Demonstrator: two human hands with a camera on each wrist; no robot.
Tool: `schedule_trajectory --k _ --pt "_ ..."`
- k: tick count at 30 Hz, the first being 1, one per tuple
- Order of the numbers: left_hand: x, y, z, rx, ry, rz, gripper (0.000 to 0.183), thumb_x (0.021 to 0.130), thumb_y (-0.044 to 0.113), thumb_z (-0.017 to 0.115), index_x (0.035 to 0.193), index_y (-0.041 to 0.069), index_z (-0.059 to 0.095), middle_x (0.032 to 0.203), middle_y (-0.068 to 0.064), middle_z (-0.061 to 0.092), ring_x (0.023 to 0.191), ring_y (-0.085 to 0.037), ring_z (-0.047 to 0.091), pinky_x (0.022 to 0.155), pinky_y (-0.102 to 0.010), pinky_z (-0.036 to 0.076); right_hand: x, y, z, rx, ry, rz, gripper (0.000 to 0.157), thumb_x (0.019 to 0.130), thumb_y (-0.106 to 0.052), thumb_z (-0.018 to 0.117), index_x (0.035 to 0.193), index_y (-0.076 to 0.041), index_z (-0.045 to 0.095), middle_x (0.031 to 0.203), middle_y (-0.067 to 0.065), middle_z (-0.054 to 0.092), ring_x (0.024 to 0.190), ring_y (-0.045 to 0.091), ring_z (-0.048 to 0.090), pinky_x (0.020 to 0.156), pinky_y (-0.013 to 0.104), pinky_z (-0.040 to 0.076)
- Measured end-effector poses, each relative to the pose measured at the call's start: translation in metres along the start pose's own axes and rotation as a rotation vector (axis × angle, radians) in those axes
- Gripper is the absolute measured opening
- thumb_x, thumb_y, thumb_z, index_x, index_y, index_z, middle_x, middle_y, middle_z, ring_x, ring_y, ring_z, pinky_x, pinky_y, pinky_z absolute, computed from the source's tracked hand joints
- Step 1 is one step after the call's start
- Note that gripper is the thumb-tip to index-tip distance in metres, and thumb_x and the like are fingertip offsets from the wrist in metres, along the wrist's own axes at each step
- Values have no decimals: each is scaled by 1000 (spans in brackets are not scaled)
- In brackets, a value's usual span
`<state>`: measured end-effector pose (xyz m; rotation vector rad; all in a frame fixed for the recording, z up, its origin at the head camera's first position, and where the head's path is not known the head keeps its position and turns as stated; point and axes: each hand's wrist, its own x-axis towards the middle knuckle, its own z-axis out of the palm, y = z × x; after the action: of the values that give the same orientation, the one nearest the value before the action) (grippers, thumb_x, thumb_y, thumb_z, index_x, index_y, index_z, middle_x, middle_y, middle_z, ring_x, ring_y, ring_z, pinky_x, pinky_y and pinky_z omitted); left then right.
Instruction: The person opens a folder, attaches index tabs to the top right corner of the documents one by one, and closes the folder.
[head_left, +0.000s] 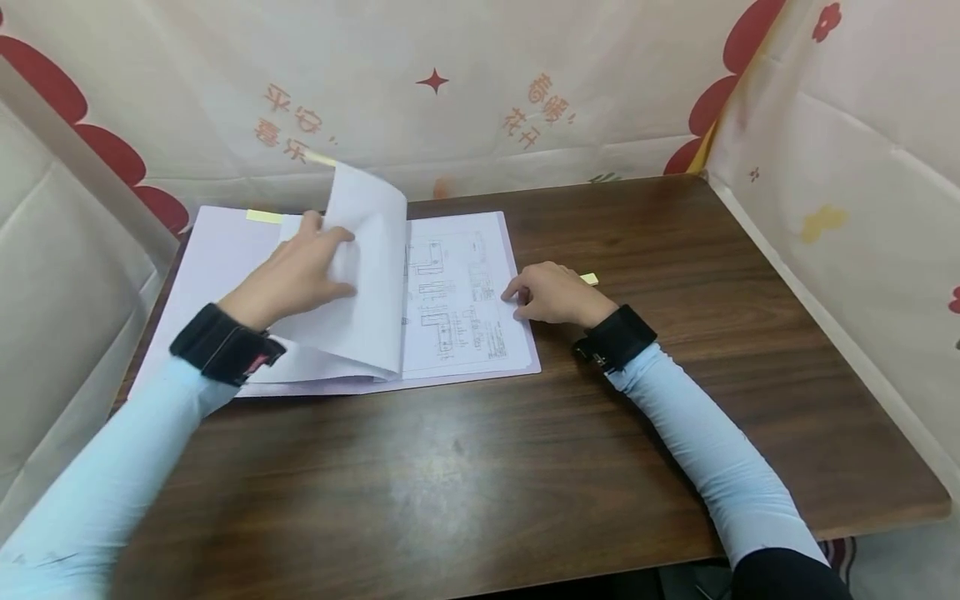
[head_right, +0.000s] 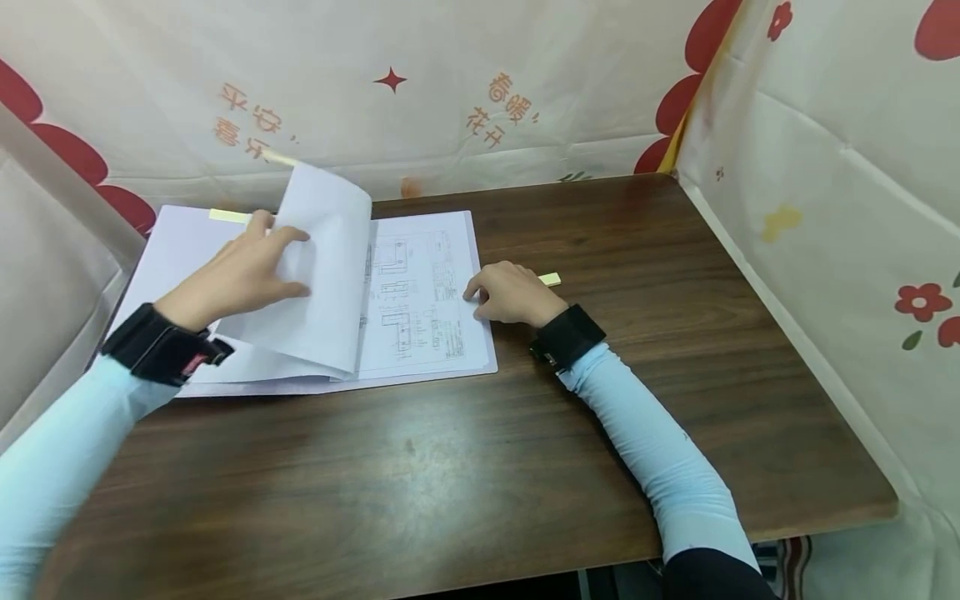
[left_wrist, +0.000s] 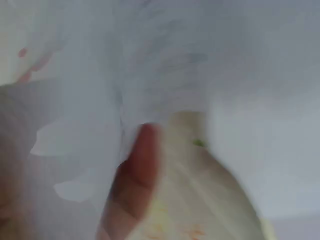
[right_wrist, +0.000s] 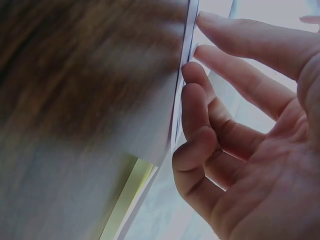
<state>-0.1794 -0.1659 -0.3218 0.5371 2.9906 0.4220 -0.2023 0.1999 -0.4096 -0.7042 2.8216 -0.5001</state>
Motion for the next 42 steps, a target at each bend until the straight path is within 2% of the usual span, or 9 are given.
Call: schedule_trajectory --k 6,12,17,20,22,24,28,32,42 --pt "-31 -40 21 -69 95 -140 71 85 8 82 147 -2 46 160 -36 6 77 -43 65 68 -50 59 0 0 0 10 9 6 32 89 -15 79 121 -10 77 99 9 69 88 24 59 69 33 46" --pt "-46 -63 45 -34 73 -214 75 84 12 84 147 -2 45 160 -40 3 78 -48 64 81 -63 59 2 -1 0 10 2 10 32 90 -14 78 121 -10 77 98 9 68 87 24 59 68 32 45" --pt "-43 -58 51 247 64 -108 82 78 12 87 149 2 46 158 -42 22 123 -70 46 94 -78 46 2 -2 -1 8 2 8 32 89 -13 78 121 -9 77 98 10 69 86 24 59 68 33 45" --pt "-37 -47 51 384 48 108 78 80 -2 78 151 10 50 159 -31 37 143 -66 29 99 -79 42 2 -2 -1 11 0 7 32 90 -14 77 122 -9 77 98 10 69 86 24 59 69 33 46" --pt "-30 -35 53 397 16 272 67 84 -8 70 146 12 57 158 -23 46 146 -57 36 103 -71 46 2 -3 -1 15 -4 11 32 90 -14 77 122 -9 77 97 10 69 86 24 59 69 33 46" --pt "-23 -24 55 368 -34 367 53 89 -7 65 139 11 63 154 -18 53 147 -47 42 106 -64 48 1 -3 -2 16 -8 16 32 90 -14 77 122 -9 77 97 10 68 86 24 59 70 33 46" --pt "-13 -10 64 300 -101 315 37 99 13 65 136 5 65 146 -17 61 138 -37 56 110 -54 49 1 -4 -1 20 -9 11 31 90 -13 77 121 -8 77 97 10 69 87 25 59 70 33 46" --pt "-8 -7 73 273 -150 234 54 99 30 70 145 6 56 146 -17 60 131 -35 60 109 -52 50 1 -4 -1 23 -9 13 31 90 -14 77 121 -9 77 97 10 69 87 25 59 71 33 46" --pt "-3 -12 80 335 -125 247 71 96 48 69 152 9 50 156 -14 52 141 -39 49 106 -59 49 2 -3 -3 37 -11 29 33 90 -15 78 122 -9 76 98 9 69 86 25 60 71 34 48"
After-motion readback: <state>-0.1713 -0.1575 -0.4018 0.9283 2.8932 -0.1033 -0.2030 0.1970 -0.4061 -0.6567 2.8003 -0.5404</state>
